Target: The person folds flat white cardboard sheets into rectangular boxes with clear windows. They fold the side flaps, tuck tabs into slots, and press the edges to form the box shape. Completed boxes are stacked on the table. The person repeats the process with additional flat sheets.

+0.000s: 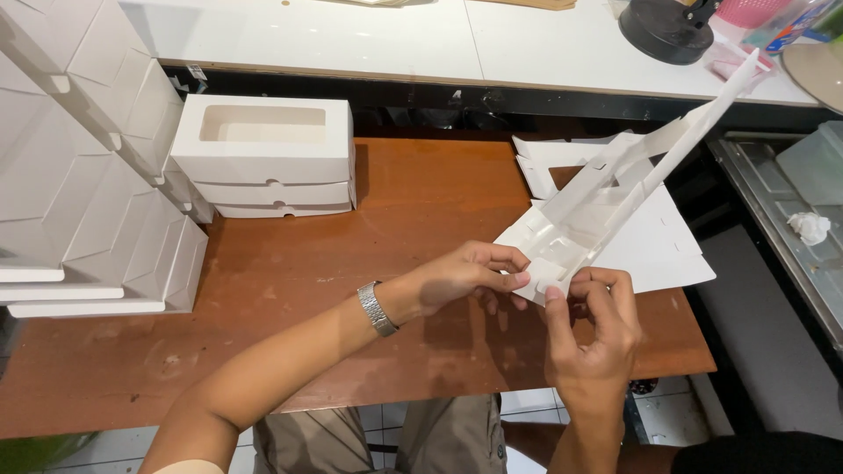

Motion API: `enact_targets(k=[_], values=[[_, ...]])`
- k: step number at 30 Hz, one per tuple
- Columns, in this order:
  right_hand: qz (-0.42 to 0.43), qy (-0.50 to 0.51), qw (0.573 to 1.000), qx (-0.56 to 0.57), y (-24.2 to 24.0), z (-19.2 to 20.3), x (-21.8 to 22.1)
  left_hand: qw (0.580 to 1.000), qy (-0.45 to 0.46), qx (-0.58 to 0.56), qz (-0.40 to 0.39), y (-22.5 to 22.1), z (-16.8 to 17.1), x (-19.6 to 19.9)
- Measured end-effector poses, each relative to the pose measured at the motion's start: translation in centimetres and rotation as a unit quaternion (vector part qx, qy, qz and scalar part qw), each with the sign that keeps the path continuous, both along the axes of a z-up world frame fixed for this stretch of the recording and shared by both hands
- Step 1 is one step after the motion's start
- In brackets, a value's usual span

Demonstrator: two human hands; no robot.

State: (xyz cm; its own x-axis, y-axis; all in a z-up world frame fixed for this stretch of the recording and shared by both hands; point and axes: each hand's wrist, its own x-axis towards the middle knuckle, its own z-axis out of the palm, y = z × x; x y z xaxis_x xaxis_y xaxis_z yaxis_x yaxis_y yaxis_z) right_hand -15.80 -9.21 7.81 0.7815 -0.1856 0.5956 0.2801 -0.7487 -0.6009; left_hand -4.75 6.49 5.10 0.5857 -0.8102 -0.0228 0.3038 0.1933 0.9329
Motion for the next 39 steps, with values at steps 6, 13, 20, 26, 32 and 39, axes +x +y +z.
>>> enact_targets(k=[6, 13, 20, 26, 32, 39], values=[[0.008, 0.013, 1.000, -0.019, -0.3, 0.3, 0.0, 0.999, 0.024, -0.021, 0.007, -0.2, 0.1, -0.4], [0.008, 0.032, 0.999, -0.012, -0.6, 0.5, -0.3, 0.998, 0.047, -0.030, 0.031, -0.6, 0.1, -1.1], [-0.030, 0.000, 0.998, -0.059, -1.0, -0.6, -1.0, 0.997, 0.067, -0.013, -0.033, -0.6, -0.6, -0.2], [-0.009, -0.030, 0.999, -0.011, 0.0, -0.6, -1.3, 0.994, 0.090, -0.020, -0.054, -1.7, -3.5, -0.1], [-0.030, -0.042, 0.999, -0.016, 0.4, -0.9, -1.4, 0.988, 0.117, -0.077, -0.068, -2.3, -4.8, -0.5], [-0.027, -0.005, 1.000, -0.009, -0.3, 0.0, -2.1, 0.994, 0.081, -0.051, -0.058, -2.1, -4.2, -0.7]])
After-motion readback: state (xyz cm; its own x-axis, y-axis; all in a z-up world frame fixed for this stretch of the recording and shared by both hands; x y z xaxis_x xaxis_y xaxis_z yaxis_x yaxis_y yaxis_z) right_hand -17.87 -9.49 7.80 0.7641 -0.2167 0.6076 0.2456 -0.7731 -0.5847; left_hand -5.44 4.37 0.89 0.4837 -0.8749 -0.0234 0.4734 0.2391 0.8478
